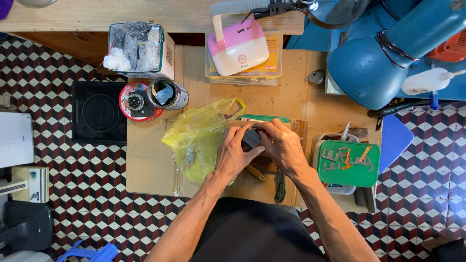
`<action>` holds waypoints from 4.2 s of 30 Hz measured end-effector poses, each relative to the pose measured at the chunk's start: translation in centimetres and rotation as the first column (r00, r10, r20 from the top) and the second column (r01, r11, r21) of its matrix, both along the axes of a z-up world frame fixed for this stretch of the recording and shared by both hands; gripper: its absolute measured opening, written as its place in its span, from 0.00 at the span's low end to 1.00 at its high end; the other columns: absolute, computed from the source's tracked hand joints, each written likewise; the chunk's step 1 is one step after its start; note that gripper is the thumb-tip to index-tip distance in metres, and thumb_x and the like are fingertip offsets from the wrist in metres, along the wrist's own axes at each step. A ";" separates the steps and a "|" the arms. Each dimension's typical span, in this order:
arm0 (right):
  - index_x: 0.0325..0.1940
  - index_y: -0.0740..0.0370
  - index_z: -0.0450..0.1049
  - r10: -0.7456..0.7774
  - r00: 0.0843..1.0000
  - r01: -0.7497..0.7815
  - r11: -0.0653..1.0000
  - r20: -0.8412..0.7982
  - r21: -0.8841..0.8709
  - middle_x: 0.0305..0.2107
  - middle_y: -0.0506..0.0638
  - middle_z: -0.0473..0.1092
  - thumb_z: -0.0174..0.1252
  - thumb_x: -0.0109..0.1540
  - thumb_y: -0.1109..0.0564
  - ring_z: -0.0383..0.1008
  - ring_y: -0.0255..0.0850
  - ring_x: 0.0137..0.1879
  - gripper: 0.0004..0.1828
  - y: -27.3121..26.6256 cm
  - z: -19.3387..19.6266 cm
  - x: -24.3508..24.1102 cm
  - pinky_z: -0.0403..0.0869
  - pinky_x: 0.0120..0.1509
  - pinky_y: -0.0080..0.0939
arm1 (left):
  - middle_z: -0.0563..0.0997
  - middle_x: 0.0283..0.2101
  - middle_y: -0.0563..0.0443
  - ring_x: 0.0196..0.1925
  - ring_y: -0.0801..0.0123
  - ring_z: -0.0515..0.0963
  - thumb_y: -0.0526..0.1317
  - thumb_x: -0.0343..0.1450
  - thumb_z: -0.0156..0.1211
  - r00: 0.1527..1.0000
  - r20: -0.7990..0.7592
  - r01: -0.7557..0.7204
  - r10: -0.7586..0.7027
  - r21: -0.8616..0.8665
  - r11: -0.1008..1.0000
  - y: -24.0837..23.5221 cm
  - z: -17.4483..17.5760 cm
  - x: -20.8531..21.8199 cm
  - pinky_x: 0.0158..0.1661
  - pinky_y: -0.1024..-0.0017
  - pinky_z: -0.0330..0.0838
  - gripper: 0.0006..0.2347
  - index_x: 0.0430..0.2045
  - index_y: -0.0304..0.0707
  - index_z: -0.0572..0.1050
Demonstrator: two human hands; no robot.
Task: The person uses a small knife to scrape and clean the contacts on a small rectangular electronic component. They repeatedly insert the component into a wooden block, scrape the contacts, and inspect the result under a magnifying lamp.
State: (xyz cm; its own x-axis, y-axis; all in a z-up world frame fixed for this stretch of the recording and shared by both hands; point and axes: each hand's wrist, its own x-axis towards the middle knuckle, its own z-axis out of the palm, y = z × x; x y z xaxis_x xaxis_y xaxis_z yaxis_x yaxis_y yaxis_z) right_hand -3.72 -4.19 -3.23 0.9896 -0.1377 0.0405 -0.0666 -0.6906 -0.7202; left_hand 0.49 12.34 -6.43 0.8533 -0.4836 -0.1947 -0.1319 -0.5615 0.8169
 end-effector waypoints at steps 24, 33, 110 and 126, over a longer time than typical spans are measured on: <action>0.46 0.62 0.76 0.046 0.999 -0.040 0.975 0.023 -0.217 0.36 0.56 0.71 0.62 0.63 0.60 0.77 0.54 0.40 0.08 1.1 -0.3 0.2 0.76 0.41 0.50 | 0.74 0.51 0.42 0.55 0.49 0.74 0.38 0.60 0.74 0.983 0.165 -0.063 0.077 -0.086 0.994 0.0 -1.1 -1.0 0.53 0.59 0.72 0.34 0.64 0.34 0.66; 0.50 0.65 0.75 -0.044 0.998 0.046 0.998 0.053 -0.031 0.40 0.57 0.72 0.61 0.61 0.61 0.76 0.55 0.41 0.13 1.3 0.2 -1.1 0.75 0.42 0.49 | 0.76 0.54 0.43 0.58 0.50 0.75 0.36 0.61 0.73 0.982 0.149 -0.099 0.117 -0.124 0.987 -0.5 -0.8 -1.5 0.55 0.59 0.72 0.29 0.59 0.40 0.70; 0.48 0.67 0.78 -0.556 0.736 0.656 0.441 -0.388 0.613 0.37 0.51 0.78 0.56 0.68 0.54 0.79 0.34 0.43 0.13 -1.2 -3.0 -9.5 0.77 0.51 0.33 | 0.81 0.46 0.42 0.49 0.48 0.79 0.45 0.61 0.77 0.931 0.324 -0.186 0.167 0.028 0.982 -2.1 0.6 -1.6 0.47 0.57 0.75 0.26 0.52 0.41 0.75; 0.47 0.65 0.79 -0.846 0.519 0.854 0.520 -0.127 0.025 0.34 0.54 0.74 0.60 0.66 0.58 0.74 0.39 0.34 0.09 -6.7 -5.6 -17.7 0.72 0.40 0.39 | 0.81 0.48 0.43 0.51 0.51 0.79 0.42 0.62 0.75 0.885 0.417 0.179 -0.210 0.111 0.978 -1.1 0.9 1.9 0.51 0.60 0.75 0.22 0.48 0.37 0.77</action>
State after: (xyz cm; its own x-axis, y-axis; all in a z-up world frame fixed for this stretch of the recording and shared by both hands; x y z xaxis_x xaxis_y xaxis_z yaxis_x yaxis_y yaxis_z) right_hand -21.45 -10.91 -8.87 0.3974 -0.9133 -0.0887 -0.6567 -0.2156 -0.7227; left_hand 2.34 11.26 -5.55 0.7520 -0.6470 0.1263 -0.5691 -0.5405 0.6196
